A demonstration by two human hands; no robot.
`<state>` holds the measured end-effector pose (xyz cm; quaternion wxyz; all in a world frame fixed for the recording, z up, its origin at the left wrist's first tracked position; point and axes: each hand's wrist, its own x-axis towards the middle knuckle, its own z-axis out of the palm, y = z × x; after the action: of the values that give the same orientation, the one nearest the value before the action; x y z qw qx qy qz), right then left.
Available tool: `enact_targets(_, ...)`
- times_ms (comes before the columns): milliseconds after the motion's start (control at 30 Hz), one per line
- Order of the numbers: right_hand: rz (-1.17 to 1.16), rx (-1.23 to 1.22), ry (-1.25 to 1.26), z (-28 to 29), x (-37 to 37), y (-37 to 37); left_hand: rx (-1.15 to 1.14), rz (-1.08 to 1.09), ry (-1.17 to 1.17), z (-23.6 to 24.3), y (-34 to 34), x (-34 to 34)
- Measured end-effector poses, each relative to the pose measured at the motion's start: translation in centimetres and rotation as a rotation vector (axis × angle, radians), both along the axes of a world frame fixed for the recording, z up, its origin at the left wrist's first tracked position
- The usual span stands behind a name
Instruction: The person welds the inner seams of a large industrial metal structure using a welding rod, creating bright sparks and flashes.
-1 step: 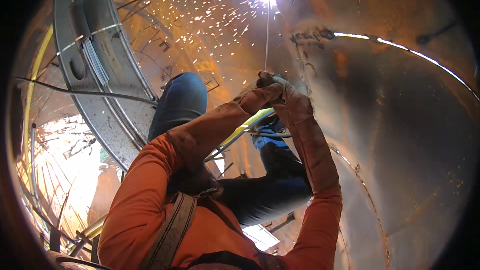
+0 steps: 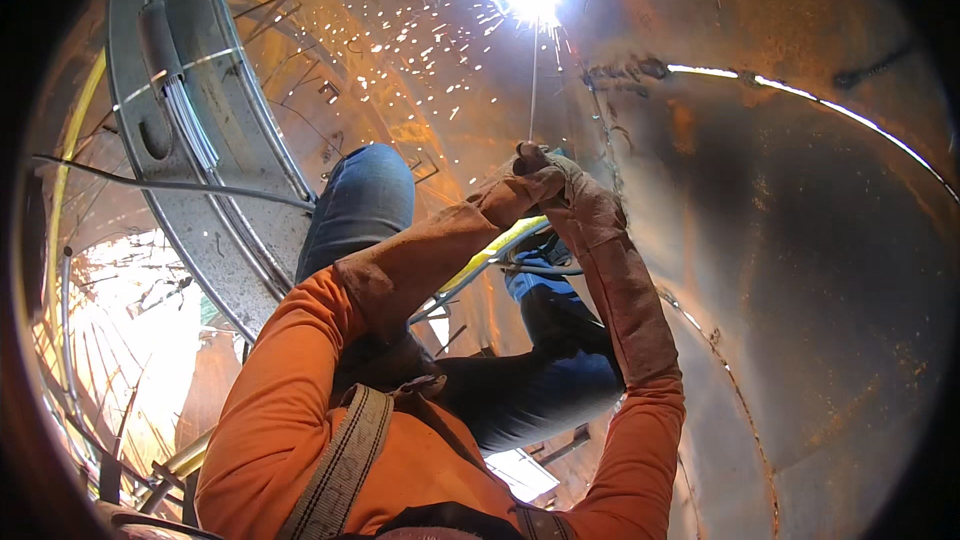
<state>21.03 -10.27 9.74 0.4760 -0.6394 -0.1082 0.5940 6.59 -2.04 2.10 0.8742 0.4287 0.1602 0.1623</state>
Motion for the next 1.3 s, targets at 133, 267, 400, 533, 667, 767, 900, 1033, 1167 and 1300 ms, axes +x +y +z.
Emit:
enact_targets(133, -0.137, -0.239, -0.085, 1.1, -0.9, 0.6, -0.489, 0.057, -0.222, 2.5, -0.6, -2.2)
enact_targets(267, -0.224, -0.239, -0.038, 1.1, -1.1, 1.1, -0.599, 0.108, -0.179, 3.4, -0.7, -2.3)
enact_targets(400, -0.185, -0.146, 0.104, 1.4, -1.9, 1.6, -0.474, 0.093, -0.205, 2.4, 0.0, -1.8)
enact_targets(533, -0.170, -0.117, 0.140, 1.7, -2.6, 2.5, -0.395, 0.114, -0.218, 1.8, -0.2, -1.6)
enact_targets(667, -0.172, -0.106, 0.158, 1.6, -2.6, 3.2, -0.277, 0.130, -0.129, 1.8, 0.3, -1.4)
enact_targets(767, -0.160, -0.095, 0.174, 1.7, -2.9, 3.5, -0.026, 0.024, 0.085, 1.6, 1.1, -1.5)
enact_targets(900, -0.123, -0.046, 0.114, 2.3, -3.5, 3.6, -0.067, 0.033, 0.093, 1.7, 1.4, -1.6)
enact_targets(1033, -0.189, -0.182, 0.065, 2.4, -3.4, 3.7, -0.131, 0.073, 0.044, 2.2, 0.8, -2.0)
enact_targets(1167, -0.214, -0.160, 0.094, 2.5, -3.1, 2.9, -0.560, 0.106, -0.166, 3.1, -0.2, -2.5)
enact_targets(1300, -0.205, -0.119, 0.125, 2.5, -3.1, 2.5, -0.518, 0.106, -0.128, 3.3, -0.2, -2.6)
